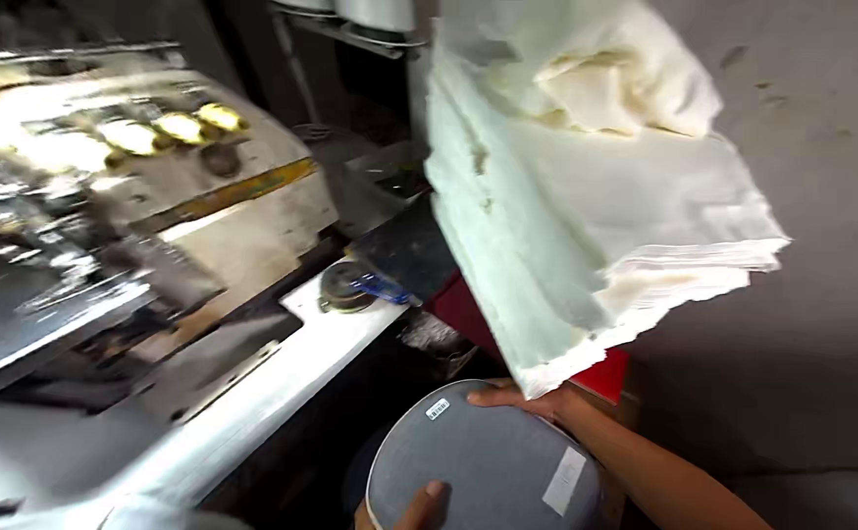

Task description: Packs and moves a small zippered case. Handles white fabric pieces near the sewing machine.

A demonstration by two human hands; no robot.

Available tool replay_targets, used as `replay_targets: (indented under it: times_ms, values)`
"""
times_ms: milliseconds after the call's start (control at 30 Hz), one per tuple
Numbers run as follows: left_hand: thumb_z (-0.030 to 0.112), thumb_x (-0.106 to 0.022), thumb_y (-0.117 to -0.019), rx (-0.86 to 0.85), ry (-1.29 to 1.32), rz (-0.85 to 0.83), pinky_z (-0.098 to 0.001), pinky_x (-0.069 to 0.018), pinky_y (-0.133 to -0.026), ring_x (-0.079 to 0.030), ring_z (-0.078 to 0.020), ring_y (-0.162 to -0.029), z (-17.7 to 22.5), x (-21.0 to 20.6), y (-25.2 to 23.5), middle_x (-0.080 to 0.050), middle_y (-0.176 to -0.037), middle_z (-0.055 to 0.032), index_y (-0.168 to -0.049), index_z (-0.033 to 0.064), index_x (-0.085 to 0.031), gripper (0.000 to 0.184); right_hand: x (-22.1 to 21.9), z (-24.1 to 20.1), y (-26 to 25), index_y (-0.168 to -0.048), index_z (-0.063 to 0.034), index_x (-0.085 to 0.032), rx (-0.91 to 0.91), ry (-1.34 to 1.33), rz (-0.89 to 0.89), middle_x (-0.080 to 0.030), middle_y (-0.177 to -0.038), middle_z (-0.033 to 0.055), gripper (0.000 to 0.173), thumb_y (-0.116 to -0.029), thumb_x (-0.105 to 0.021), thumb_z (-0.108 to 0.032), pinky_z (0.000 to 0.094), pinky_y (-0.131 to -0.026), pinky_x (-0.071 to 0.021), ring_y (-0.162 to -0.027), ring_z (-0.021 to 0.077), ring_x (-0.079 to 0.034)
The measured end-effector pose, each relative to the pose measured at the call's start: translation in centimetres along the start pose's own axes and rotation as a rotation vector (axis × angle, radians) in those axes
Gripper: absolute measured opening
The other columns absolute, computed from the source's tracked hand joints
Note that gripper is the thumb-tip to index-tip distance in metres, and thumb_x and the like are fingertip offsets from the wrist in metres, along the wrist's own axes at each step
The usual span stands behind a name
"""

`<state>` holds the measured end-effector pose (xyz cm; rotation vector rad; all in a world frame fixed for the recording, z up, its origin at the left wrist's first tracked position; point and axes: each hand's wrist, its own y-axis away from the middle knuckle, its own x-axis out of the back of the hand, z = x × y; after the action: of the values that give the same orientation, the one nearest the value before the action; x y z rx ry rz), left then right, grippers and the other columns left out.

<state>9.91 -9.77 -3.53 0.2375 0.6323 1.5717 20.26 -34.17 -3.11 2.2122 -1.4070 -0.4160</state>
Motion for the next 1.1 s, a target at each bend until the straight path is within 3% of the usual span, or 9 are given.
replay_targets:
  times_ms: [133,200,300,467,600,667,767,867,1100]
  values:
    - [0.013,-0.069,-0.0921,0.017,0.054,0.038,-0.0369,-0.0619,-0.083,-0.072,-0.0176,-0.094,-0.2,-3.3,-2.9,-0.067,-0.111,-0.0161,-0.149,-0.0033,-0.029,0.071,4.4,4.1,2.4,-0.126,-0.0028,-0.061,-0.013,-0.131,0.203,-0.066,-0.11,-0.0009,0.025,-0.1037,-0.056,-0.013,0.0201,-0.092,-0.0509,-0.102,-0.0002,-0.061]
    - [0.012,-0.071,-0.0916,-0.004,0.063,0.101,-0.0389,-0.0605,-0.086,-0.069,-0.0207,-0.1,-0.7,-5.4,-3.8,-0.063,-0.12,-0.02,-0.154,-0.0008,-0.023,0.08,6.4,5.2,4.1,-0.114,-0.0106,-0.063,-0.174,-0.329,0.19,-0.07,-0.097,-0.0013,0.017,-0.1052,-0.054,-0.022,0.027,-0.083,-0.0571,-0.091,0.0056,-0.067]
    - [0.01,-0.075,-0.0897,-0.022,0.129,0.172,-0.044,-0.061,-0.086,-0.069,-0.0275,-0.105,-2.1,-9.2,-5.7,-0.06,-0.127,-0.0237,-0.157,0.0033,-0.02,0.087,9.5,8.3,5.7,-0.118,-0.0131,-0.063,-0.161,-0.601,0.157,-0.072,-0.107,0.005,0.027,-0.1027,-0.055,-0.035,0.0404,-0.086,-0.06,-0.1,0.0176,-0.07]
    - [0.007,-0.07,-0.0929,0.103,0.193,0.107,-0.0532,-0.0596,-0.083,-0.064,-0.0372,-0.112,-6.2,-16.2,-7.8,-0.055,-0.134,-0.0275,-0.159,0.0095,-0.016,0.085,9.0,10.9,8.0,-0.125,-0.0087,-0.064,0.029,-0.901,0.626,-0.074,-0.106,0.0123,0.032,-0.1026,-0.06,-0.031,0.0413,-0.088,-0.0607,-0.099,0.022,-0.072]
    - [0.018,-0.07,-0.0982,0.343,0.053,-0.188,-0.0448,-0.0531,-0.101,-0.06,-0.0276,-0.124,-5.9,-18.2,-8.5,-0.06,-0.136,-0.0183,-0.143,0.0007,-0.049,0.053,10.2,12.1,11.1,-0.121,-0.0061,-0.064,0.019,-0.843,0.948,-0.073,-0.101,0.0114,0.027,-0.1039,-0.054,-0.025,0.0413,-0.08,-0.0619,-0.092,0.0208,-0.072]
    - [0.023,-0.072,-0.0972,0.376,-0.111,-0.326,-0.0452,-0.0505,-0.107,-0.058,-0.0275,-0.131,-5.4,-17.1,-9.0,-0.058,-0.143,-0.0169,-0.143,0.0002,-0.052,0.054,12.6,13.7,12.6,-0.117,-0.0109,-0.067,0.052,-0.672,1.02,-0.074,-0.097,0.0033,0.027,-0.1026,-0.053,-0.029,0.0346,-0.078,-0.0617,-0.089,0.0131,-0.072]
    - [0.016,-0.069,-0.0976,0.32,-0.23,-0.408,-0.0414,-0.058,-0.094,-0.068,-0.027,-0.112,-4.4,-14.2,-9.1,-0.066,-0.128,-0.0189,-0.137,-0.0032,-0.056,0.046,16.2,16.4,13.2,-0.117,-0.0172,-0.067,0.142,-0.579,1.041,-0.074,-0.097,-0.0041,0.026,-0.0977,-0.06,-0.033,0.0285,-0.077,-0.0612,-0.087,0.0061,-0.071]
    - [0.017,-0.064,-0.099,0.191,-0.266,-0.539,-0.0421,-0.0597,-0.094,-0.071,-0.026,-0.107,-1.9,-9.3,-7.3,-0.071,-0.12,-0.0156,-0.132,-0.0032,-0.06,0.038,17.2,16.0,12.2,-0.114,-0.0146,-0.062,0.081,-0.553,1.117,-0.069,-0.089,-0.0062,0.022,-0.1072,-0.046,-0.028,0.0235,-0.071,-0.0581,-0.08,0.0016,-0.066]
    - [0.009,-0.058,-0.1023,0.009,-0.098,-0.456,-0.044,-0.0575,-0.098,-0.07,-0.025,-0.111,2.9,2.9,0.2,-0.07,-0.124,-0.0123,-0.133,-0.0031,-0.057,0.033,17.3,15.0,11.4,-0.139,0.0037,-0.046,-0.171,-0.416,1.124,-0.061,-0.122,0.0143,0.037,-0.1132,-0.031,-0.018,0.0346,-0.088,-0.0559,-0.105,0.0154,-0.064]
